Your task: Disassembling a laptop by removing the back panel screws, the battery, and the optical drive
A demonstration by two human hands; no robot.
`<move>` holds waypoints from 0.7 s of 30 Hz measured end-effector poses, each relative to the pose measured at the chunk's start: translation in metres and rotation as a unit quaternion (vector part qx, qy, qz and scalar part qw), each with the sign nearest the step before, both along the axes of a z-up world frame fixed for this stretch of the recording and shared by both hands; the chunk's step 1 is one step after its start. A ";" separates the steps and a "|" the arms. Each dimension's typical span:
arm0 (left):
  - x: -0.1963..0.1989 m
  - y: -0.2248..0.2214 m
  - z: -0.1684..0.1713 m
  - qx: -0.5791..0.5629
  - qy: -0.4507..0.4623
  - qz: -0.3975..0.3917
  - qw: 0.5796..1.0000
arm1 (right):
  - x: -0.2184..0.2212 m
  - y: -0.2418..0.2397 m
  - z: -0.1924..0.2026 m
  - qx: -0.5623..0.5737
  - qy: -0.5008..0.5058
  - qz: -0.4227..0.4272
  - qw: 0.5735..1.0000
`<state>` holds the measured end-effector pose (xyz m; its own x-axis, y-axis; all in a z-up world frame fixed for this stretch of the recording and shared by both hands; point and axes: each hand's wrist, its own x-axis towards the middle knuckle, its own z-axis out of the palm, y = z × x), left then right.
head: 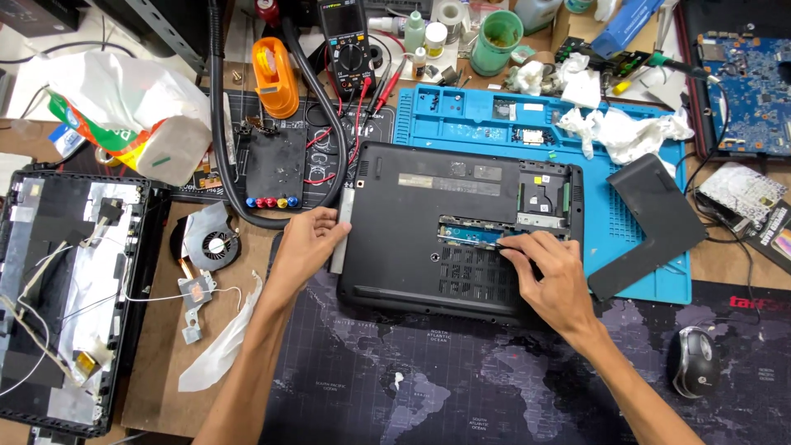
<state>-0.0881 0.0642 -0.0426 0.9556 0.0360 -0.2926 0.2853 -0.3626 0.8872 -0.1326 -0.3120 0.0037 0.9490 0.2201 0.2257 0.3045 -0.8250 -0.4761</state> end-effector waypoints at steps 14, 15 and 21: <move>-0.009 0.008 -0.009 -0.174 0.008 0.037 0.984 | 0.014 -0.008 0.006 -0.153 -0.074 0.026 0.985; -0.009 0.008 -0.010 -0.178 0.005 0.041 0.983 | 0.012 -0.011 0.004 -0.167 -0.083 0.021 0.982; -0.009 0.007 -0.019 -0.183 -0.006 0.054 0.982 | 0.002 -0.012 0.003 -0.217 -0.104 0.002 0.971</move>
<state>-0.0967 0.0711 -0.0620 0.9554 0.0318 -0.2937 0.2934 0.0125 0.9559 -0.1306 -0.3242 0.0063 0.8918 0.3407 0.2975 0.3603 -0.9327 -0.0119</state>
